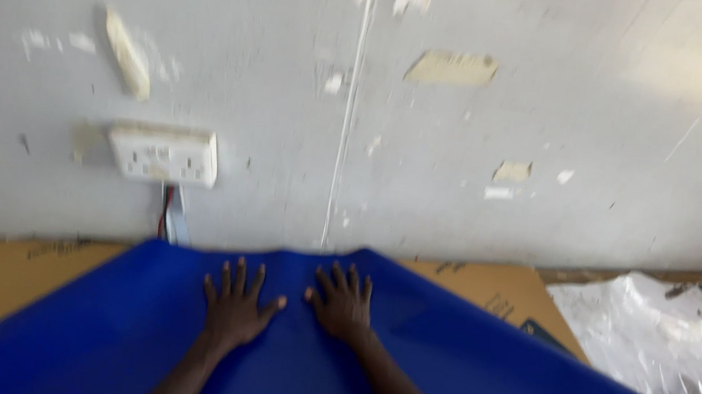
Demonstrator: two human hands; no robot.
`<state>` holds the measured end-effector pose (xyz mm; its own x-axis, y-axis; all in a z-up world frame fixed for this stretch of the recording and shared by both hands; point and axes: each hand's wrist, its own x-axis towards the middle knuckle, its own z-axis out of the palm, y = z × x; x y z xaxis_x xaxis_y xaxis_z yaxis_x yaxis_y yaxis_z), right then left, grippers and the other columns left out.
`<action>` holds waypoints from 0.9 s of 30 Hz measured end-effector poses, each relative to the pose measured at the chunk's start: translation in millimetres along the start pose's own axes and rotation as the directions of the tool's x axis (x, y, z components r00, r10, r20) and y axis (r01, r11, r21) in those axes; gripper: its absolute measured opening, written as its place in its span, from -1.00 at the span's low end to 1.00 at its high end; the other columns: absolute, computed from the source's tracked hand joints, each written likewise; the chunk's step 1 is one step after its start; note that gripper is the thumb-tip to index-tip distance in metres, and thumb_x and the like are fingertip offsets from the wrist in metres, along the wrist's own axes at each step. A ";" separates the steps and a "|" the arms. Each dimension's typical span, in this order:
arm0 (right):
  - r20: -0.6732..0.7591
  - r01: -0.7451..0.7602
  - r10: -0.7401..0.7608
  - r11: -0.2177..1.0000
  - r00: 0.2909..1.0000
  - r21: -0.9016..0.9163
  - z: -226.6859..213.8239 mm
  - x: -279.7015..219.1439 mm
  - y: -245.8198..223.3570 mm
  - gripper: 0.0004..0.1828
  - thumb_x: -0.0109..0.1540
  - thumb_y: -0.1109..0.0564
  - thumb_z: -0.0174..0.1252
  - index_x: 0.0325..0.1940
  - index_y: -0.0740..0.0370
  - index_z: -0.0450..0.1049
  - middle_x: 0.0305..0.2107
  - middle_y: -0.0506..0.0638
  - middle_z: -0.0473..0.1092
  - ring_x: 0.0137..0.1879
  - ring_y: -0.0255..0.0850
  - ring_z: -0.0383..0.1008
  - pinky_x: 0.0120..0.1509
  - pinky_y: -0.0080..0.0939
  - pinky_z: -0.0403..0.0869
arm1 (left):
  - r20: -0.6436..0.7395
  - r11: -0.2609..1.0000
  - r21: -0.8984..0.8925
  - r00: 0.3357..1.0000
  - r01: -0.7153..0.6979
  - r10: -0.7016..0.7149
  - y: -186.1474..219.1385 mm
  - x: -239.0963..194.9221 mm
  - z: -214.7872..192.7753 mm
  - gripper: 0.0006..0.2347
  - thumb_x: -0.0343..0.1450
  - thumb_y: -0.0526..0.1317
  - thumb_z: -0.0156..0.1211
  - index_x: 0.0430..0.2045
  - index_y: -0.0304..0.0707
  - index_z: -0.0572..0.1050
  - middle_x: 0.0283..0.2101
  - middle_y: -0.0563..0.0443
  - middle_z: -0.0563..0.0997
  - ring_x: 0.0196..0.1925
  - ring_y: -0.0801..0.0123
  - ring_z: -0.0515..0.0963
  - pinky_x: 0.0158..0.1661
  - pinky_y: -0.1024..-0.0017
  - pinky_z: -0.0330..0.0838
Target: The person is preparing and applying a blue vinyl sheet onto a large acrylic board by unrolling it, smoothing it by hand, and trimming it with a utility knife.
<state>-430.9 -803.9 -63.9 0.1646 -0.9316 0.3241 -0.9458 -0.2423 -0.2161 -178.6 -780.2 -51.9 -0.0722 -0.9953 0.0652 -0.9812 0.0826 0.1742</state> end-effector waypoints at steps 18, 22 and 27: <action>0.354 -0.194 0.254 0.961 0.900 -0.197 -85.5 -31.2 -22.8 -0.09 0.54 -0.61 -0.53 0.87 -0.21 -0.06 0.77 0.18 -0.09 0.84 0.31 -0.17 0.74 0.63 -0.12 | 0.096 0.998 -0.014 0.993 -0.060 0.061 15.6 -35.7 -66.9 -0.14 0.59 0.58 -0.49 0.73 0.10 0.06 0.78 -0.33 -0.03 0.80 -0.31 -0.12 0.61 -0.50 -0.31; 0.340 -0.197 0.251 0.962 0.906 -0.188 -82.3 -31.7 -21.8 -0.12 0.56 -0.58 -0.52 0.87 -0.21 -0.06 0.78 0.18 -0.11 0.85 0.31 -0.20 0.74 0.65 -0.13 | 0.100 0.999 0.006 0.994 -0.054 0.053 14.9 -35.4 -62.6 -0.14 0.58 0.58 -0.45 0.73 0.12 0.06 0.78 -0.32 -0.03 0.80 -0.31 -0.12 0.60 -0.52 -0.30; 0.366 -0.181 0.255 0.958 0.895 -0.224 -87.1 -18.9 -19.8 -0.12 0.54 -0.60 -0.44 0.83 -0.19 0.03 0.73 0.16 -0.01 0.80 0.28 -0.07 0.68 0.66 -0.01 | 0.087 0.998 0.008 0.995 -0.054 0.054 15.0 -35.1 -65.8 -0.17 0.59 0.57 -0.42 0.72 0.15 0.09 0.78 -0.30 0.00 0.80 -0.28 -0.09 0.61 -0.49 -0.29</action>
<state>-439.7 -757.9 14.4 0.0083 -0.9948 -0.1019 -0.9982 -0.0023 -0.0594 -179.1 -740.6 13.0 -0.1399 -0.9901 -0.0112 -0.9773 0.1362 0.1623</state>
